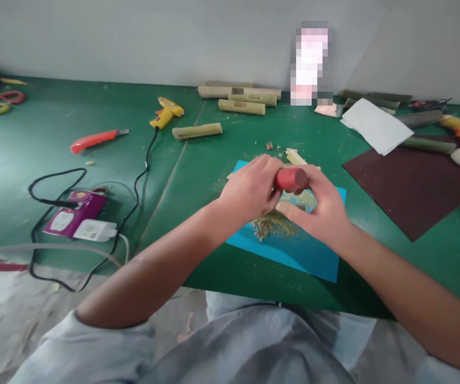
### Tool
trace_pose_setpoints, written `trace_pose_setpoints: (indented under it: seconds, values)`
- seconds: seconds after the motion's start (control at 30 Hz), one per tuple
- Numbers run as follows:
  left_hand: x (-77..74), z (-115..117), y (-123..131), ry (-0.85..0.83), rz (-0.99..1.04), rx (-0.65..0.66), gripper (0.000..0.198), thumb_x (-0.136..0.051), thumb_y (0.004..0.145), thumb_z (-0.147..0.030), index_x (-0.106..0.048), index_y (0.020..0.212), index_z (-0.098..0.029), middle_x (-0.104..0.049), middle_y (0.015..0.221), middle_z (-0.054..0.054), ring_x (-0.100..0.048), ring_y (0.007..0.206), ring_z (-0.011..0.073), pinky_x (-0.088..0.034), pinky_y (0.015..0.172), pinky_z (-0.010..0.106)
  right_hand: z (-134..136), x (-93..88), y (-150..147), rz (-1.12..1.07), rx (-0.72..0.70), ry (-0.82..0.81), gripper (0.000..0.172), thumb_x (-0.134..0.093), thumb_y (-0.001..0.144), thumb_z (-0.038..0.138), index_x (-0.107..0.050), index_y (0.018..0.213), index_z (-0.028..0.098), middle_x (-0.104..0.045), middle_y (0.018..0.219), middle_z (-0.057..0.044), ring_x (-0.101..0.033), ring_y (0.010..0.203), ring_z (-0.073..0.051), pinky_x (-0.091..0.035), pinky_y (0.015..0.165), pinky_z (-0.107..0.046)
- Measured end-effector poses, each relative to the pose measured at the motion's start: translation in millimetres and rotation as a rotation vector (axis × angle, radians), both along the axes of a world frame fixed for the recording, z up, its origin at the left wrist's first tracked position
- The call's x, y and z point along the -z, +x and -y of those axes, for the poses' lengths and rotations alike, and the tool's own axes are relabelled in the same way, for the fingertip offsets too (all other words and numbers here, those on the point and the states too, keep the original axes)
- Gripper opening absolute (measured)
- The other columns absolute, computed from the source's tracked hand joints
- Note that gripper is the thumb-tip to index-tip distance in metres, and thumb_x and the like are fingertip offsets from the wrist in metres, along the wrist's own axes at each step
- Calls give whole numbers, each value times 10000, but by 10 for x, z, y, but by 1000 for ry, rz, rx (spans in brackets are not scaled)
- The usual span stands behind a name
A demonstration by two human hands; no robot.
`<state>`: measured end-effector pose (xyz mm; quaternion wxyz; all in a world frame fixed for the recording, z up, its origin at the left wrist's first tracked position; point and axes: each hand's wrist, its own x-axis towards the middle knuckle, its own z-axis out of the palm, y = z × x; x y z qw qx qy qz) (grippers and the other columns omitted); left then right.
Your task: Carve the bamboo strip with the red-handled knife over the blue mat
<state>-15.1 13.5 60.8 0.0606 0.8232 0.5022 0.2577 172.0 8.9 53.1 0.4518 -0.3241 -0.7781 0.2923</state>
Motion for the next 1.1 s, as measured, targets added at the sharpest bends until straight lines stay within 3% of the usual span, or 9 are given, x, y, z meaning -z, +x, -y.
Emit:
trace_pose_setpoints:
  seconds: [0.1,0.2,0.23,0.33,0.4,0.53,0.6,0.93,1.1]
  values:
    - [-32,-36,53,-33,-128,10,133,-582,853,-173,-603,985,-173,-675,993,115,-645,899,257,-507,733,368,-68,54,-78,-120,137,-46,221,-731,874,350,-654,1068,277,-727,1100,-36,-680,1028,-233,-559,958,-455]
    - [-60,-80,-51,-94,-29,8,225,-647,856,-203,-635,1077,-166,-689,1025,94,-653,895,230,-519,771,354,-160,171,-69,-181,149,-111,182,-724,879,363,-664,1029,279,-726,1045,-32,-689,986,-224,-569,922,-429]
    - [-65,-87,-123,-117,18,-10,300,-695,833,-222,-643,1125,-175,-696,1035,76,-653,884,214,-520,785,345,-190,221,-56,-241,185,-122,177,-705,889,371,-652,1028,276,-720,1036,-36,-687,970,-220,-570,909,-422]
    - [-46,-55,-370,-252,35,-62,288,-772,793,-335,-693,1027,-187,-716,978,49,-659,848,198,-514,770,324,-260,354,-24,-406,224,-183,151,-596,938,397,-592,1024,273,-671,971,-35,-645,753,-181,-565,707,-373]
    - [3,3,-495,-334,-21,-13,323,-791,767,-392,-710,1011,-196,-726,967,41,-674,869,210,-519,779,323,-279,407,-17,-411,185,-190,162,-569,942,415,-571,1032,280,-657,986,-41,-639,747,-183,-560,679,-369]
    - [137,119,-578,-384,-69,76,175,-752,805,-287,-735,963,-214,-742,948,28,-699,928,216,-517,854,336,-253,438,-5,-274,55,-146,166,-621,915,392,-589,1046,296,-664,1051,-45,-677,985,-226,-586,908,-441]
    - [192,149,-584,-372,-39,146,134,-731,824,-236,-735,957,-224,-743,955,22,-696,940,203,-509,887,336,-227,447,4,-225,19,-142,167,-638,901,365,-595,1049,301,-659,1052,-35,-675,1008,-227,-582,944,-459]
    - [325,130,-662,-459,143,169,158,-763,823,-268,-708,947,-187,-707,949,30,-638,898,177,-484,837,319,-193,448,-87,-435,-69,19,166,-708,822,308,-628,965,287,-632,873,-5,-654,805,-189,-583,717,-381]
    - [320,162,-664,-471,168,174,129,-747,853,-263,-692,941,-187,-686,942,30,-623,884,168,-471,816,298,-200,366,-114,-405,-110,44,134,-721,815,292,-651,927,271,-663,831,-11,-649,757,-177,-582,677,-361]
